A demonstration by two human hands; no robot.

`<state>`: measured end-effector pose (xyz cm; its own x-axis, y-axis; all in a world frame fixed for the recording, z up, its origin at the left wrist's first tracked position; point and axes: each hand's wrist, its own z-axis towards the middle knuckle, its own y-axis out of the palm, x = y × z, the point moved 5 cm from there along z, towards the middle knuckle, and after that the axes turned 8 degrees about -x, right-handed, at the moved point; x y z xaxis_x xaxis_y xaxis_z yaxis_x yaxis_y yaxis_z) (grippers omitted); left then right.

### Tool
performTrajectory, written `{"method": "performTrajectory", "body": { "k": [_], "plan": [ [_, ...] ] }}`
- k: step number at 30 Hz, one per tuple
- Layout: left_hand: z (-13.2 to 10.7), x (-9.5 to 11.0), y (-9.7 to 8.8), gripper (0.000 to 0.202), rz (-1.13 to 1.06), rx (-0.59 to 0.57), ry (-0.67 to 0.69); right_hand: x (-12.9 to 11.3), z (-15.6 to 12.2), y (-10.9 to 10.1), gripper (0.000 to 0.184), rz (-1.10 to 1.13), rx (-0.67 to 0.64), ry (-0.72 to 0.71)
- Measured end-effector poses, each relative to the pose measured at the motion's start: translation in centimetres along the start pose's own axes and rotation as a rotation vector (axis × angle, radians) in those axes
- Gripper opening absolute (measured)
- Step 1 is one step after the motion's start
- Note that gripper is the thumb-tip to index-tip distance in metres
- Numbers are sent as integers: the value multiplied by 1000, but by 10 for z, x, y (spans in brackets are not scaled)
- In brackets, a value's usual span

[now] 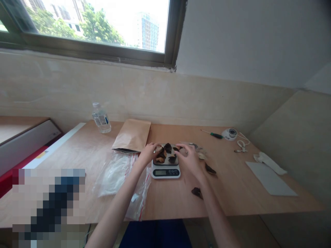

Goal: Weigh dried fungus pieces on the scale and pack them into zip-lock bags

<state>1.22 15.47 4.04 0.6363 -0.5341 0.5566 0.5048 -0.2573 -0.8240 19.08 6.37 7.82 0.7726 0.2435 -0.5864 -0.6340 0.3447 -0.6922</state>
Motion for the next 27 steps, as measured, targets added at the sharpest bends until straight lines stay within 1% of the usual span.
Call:
{"method": "performTrajectory", "body": {
  "k": [2,5,7,10,12,13,15,16,18,19,21,23,24,26,27],
  "plan": [
    [0,-3,-3,28,7,9,-12,-9,27,16,23,62,-65,-50],
    [-6,-8,-11,27,12,48,-56,-12,61,44,22,81,-193,-52],
    [-16,-13,-20,25,-1,99,-94,-11,75,61,21,27,-300,-44],
    [-42,-16,-37,26,-83,239,-136,-12,80,79,18,-86,-467,-39],
    [-63,-12,-46,26,-139,309,-130,-13,76,77,19,-116,-502,-25],
    [-72,-7,-47,26,-155,327,-123,-14,72,71,21,-107,-478,-19],
    [-90,5,-43,26,-192,340,-105,-16,61,50,25,-49,-359,-17],
    [-97,13,-38,26,-226,333,-95,-17,52,36,26,-9,-289,-20],
    [-108,34,-16,26,-300,261,-58,-14,26,9,27,72,-164,-30],
    [-111,46,-2,27,-336,215,-50,-11,9,-2,26,99,-127,-21],
    [-113,70,30,27,-394,129,-30,4,-31,-22,26,138,-9,68],
    [-110,93,63,27,-448,52,-39,21,-75,-31,28,115,28,162],
    [-106,101,77,26,-478,35,-60,30,-97,-31,28,74,18,195],
    [-97,115,98,27,-495,20,-105,44,-134,-29,27,-3,21,230],
    [-92,121,105,28,-488,11,-121,50,-149,-27,27,-42,33,240]
  ]
}}
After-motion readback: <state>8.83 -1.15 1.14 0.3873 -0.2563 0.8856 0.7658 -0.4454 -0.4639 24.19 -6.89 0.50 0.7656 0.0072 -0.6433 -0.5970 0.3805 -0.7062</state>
